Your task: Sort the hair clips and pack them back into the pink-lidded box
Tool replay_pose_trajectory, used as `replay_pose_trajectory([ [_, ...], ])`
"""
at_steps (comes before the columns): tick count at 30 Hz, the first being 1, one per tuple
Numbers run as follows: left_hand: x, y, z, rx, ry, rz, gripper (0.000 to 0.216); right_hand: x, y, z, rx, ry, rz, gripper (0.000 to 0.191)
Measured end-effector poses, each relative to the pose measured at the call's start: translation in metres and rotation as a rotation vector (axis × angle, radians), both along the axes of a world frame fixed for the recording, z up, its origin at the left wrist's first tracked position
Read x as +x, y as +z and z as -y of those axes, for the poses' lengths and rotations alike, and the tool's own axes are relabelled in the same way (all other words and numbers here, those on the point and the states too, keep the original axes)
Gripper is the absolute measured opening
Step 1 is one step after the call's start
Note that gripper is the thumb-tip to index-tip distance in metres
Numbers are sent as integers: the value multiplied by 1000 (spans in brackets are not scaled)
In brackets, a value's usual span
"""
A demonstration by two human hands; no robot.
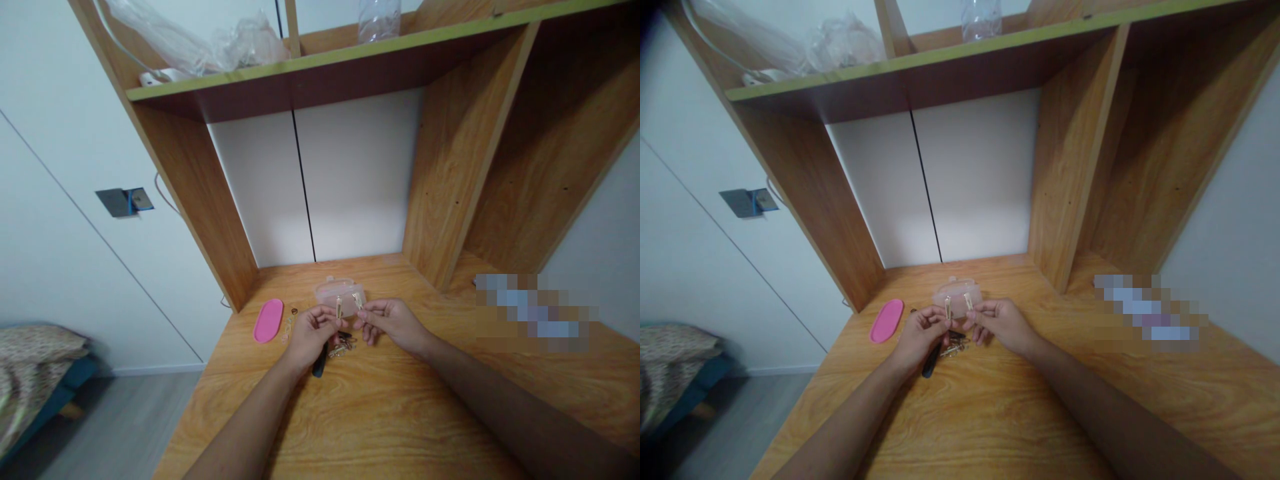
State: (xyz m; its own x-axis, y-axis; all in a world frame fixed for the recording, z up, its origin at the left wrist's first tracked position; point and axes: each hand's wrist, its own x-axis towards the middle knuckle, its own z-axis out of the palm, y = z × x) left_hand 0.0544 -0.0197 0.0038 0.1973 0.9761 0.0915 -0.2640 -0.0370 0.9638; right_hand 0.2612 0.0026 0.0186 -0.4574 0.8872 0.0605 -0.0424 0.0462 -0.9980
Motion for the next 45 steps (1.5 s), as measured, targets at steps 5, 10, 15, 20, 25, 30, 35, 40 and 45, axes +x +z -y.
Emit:
replay_pose_trajectory([
  [5, -1, 1, 0, 29, 5, -43, 39, 0, -3, -1, 31, 41, -2, 44],
  [10, 1, 9, 5, 32, 20, -117, 42, 0, -4, -2, 35, 39, -32, 39],
  [15, 0, 9, 5, 65, 4, -203, 46, 2, -7, -3, 27, 34, -34, 37],
  [20, -1, 3, 1, 96, -1, -214, 44, 3, -9, -4, 23, 30, -16, 36],
  [25, 0, 0, -1, 91, -19, -194, 45, 2, -7, -3, 39, 35, 20, 43],
  [30, 2, 2, 0, 94, -49, -135, 44, 1, -9, -4, 36, 31, -26, 47],
  [35, 2, 3, 1, 85, -68, -84, 44, 0, -9, -5, 54, 25, -34, 46],
  [40, 0, 3, 2, 114, -5, -182, 41, 1, -6, -5, 58, -6, -52, 46],
  [45, -2, 4, 1, 89, 94, -193, 41, 3, -7, -5, 107, -23, -41, 43],
])
